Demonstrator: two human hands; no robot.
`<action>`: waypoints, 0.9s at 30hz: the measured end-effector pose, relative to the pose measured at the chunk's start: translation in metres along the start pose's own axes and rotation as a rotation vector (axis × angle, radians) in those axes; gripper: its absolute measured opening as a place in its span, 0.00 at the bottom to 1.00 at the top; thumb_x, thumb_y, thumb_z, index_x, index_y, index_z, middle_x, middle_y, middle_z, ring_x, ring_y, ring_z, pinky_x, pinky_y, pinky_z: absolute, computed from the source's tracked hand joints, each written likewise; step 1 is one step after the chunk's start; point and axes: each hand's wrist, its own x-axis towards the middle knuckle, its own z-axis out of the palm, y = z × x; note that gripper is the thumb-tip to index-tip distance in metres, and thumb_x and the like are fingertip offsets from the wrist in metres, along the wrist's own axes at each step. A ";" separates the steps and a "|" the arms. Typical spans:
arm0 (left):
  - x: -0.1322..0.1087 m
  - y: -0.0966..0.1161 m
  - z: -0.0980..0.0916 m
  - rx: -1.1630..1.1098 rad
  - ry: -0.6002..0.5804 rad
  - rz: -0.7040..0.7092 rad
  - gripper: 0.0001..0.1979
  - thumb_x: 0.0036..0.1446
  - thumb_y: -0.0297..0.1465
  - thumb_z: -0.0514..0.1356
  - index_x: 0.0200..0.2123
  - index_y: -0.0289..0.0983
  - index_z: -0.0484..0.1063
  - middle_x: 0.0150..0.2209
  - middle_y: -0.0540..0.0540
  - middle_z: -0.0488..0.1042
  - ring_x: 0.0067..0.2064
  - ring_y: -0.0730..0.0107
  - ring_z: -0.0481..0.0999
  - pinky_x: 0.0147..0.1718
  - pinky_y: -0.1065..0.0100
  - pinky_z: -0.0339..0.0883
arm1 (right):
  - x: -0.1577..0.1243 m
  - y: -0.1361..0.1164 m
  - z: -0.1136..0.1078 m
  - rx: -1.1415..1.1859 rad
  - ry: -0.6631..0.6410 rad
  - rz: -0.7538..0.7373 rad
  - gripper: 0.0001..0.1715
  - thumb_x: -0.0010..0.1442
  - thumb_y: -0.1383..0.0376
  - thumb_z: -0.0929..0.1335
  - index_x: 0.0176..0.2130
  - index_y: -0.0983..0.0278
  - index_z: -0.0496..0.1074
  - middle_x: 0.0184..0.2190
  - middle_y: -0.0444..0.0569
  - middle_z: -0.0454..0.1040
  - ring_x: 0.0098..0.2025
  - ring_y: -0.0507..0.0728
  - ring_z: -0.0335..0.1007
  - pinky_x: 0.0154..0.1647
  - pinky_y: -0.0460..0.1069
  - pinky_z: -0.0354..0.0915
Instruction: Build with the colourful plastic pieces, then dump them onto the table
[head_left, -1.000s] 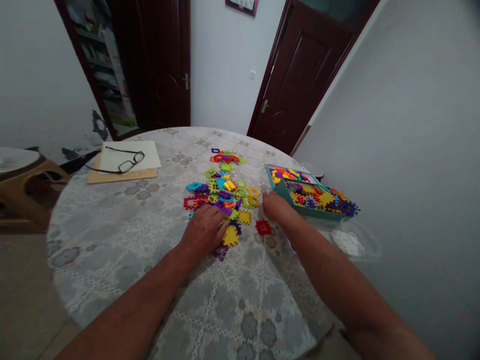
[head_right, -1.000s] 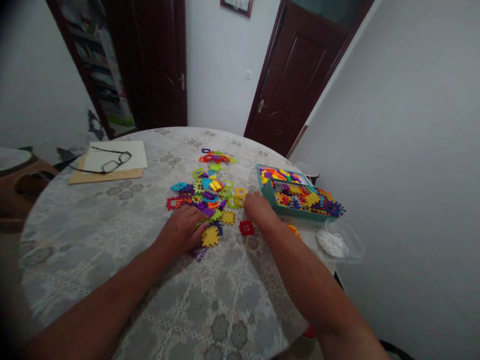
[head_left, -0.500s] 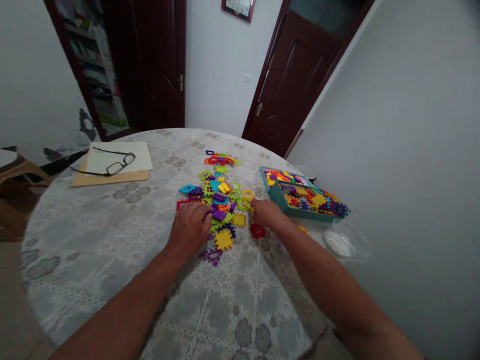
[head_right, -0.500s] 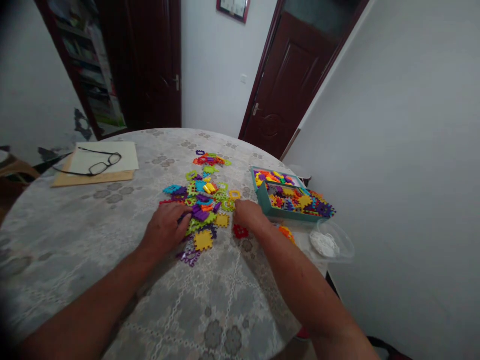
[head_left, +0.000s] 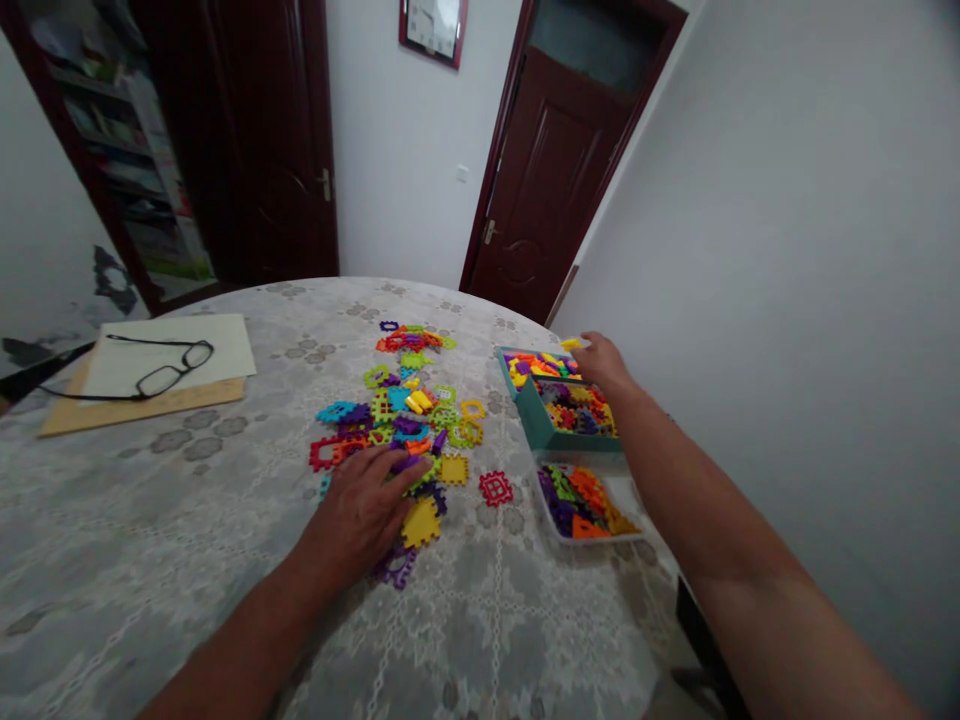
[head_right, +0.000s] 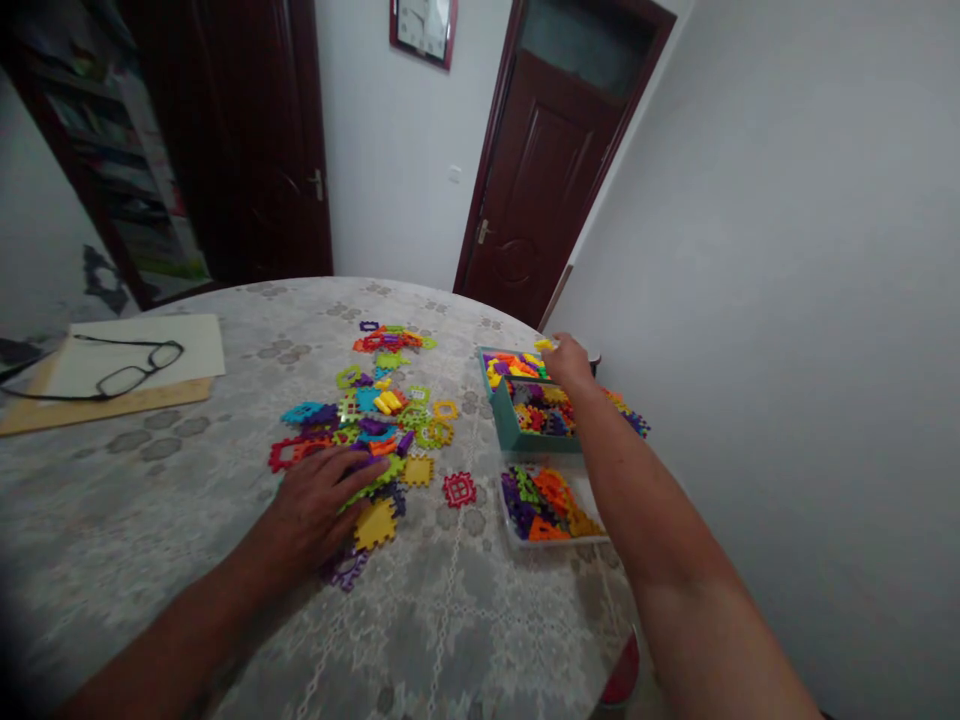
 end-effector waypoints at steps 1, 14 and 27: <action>-0.002 -0.002 0.004 0.018 -0.012 0.004 0.26 0.67 0.27 0.61 0.66 0.50 0.73 0.63 0.41 0.75 0.65 0.47 0.68 0.65 0.42 0.62 | 0.004 0.003 -0.003 0.002 0.010 0.007 0.27 0.66 0.68 0.67 0.62 0.72 0.74 0.49 0.61 0.82 0.47 0.59 0.79 0.51 0.50 0.69; -0.001 0.001 0.010 0.065 -0.022 -0.037 0.21 0.69 0.33 0.60 0.63 0.45 0.75 0.64 0.40 0.77 0.67 0.44 0.69 0.67 0.37 0.59 | -0.173 -0.047 0.034 0.300 -0.363 -0.570 0.15 0.69 0.66 0.66 0.51 0.62 0.80 0.48 0.51 0.83 0.48 0.58 0.79 0.54 0.52 0.70; 0.008 0.027 -0.023 -0.414 0.173 0.048 0.11 0.72 0.31 0.58 0.55 0.42 0.73 0.52 0.42 0.82 0.54 0.60 0.82 0.55 0.59 0.76 | -0.238 -0.087 0.072 0.641 -0.497 -0.490 0.23 0.70 0.63 0.68 0.63 0.56 0.71 0.52 0.47 0.81 0.45 0.55 0.78 0.48 0.50 0.72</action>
